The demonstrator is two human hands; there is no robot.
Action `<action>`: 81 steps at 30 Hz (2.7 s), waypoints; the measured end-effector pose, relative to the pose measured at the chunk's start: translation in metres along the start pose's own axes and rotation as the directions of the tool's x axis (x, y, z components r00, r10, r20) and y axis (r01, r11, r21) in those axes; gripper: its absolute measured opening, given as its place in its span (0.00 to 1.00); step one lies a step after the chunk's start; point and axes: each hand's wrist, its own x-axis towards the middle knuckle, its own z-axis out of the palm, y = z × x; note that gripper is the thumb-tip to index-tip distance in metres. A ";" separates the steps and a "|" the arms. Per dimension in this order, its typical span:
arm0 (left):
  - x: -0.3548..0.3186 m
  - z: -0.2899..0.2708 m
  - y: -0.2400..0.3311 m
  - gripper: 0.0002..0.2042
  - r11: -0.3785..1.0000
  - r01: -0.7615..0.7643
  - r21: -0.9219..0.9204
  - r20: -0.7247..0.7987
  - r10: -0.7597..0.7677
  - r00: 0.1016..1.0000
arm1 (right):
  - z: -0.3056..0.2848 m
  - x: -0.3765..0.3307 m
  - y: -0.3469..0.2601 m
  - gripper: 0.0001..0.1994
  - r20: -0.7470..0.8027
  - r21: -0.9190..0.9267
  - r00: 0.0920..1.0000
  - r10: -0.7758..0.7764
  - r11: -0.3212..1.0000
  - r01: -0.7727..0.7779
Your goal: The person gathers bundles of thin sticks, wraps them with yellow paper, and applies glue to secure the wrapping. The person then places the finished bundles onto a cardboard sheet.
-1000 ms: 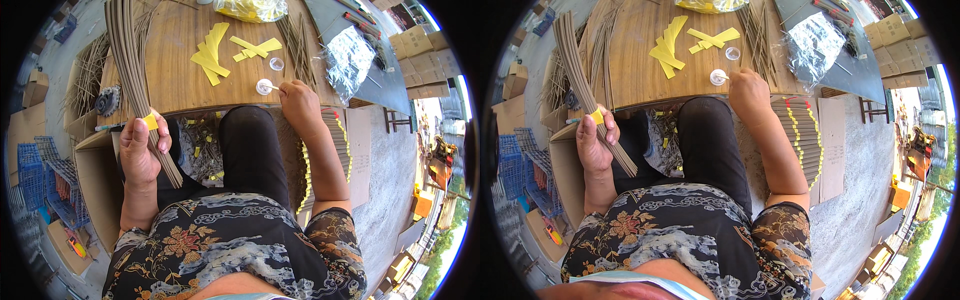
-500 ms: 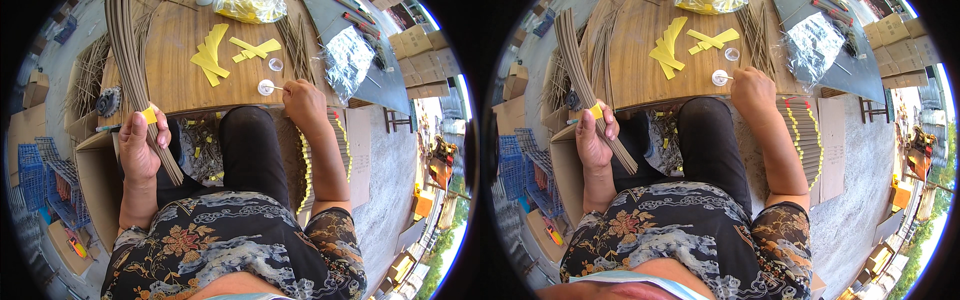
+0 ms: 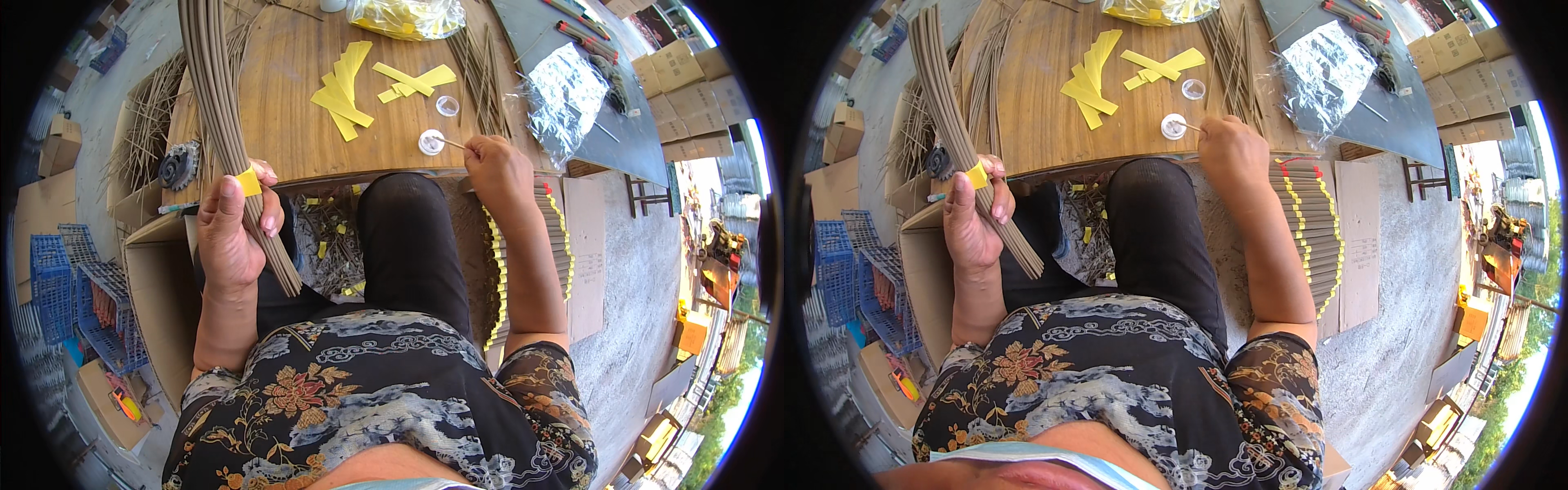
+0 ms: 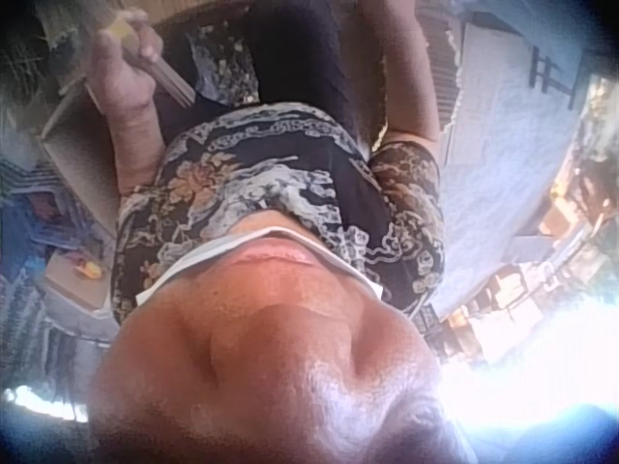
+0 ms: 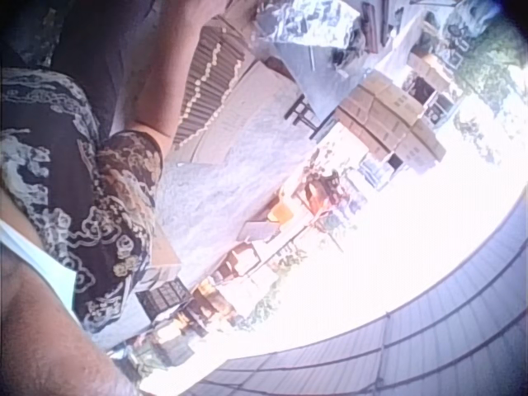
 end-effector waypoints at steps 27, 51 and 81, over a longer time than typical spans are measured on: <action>0.001 -0.003 -0.002 0.15 0.998 0.038 -0.049 -0.032 -0.039 0.999 | 0.010 0.016 -0.006 0.09 0.116 -0.007 0.993 0.010 1.000 -0.010; -0.002 0.004 0.008 0.18 0.939 0.137 -0.315 0.128 -0.100 0.987 | -0.017 -0.038 -0.084 0.07 0.225 0.973 0.961 -0.163 -0.004 -0.229; -0.016 0.011 0.021 0.21 0.858 0.207 -0.471 0.229 -0.108 0.967 | -0.011 -0.042 -0.136 0.05 0.328 0.881 0.850 -0.413 -0.192 -0.433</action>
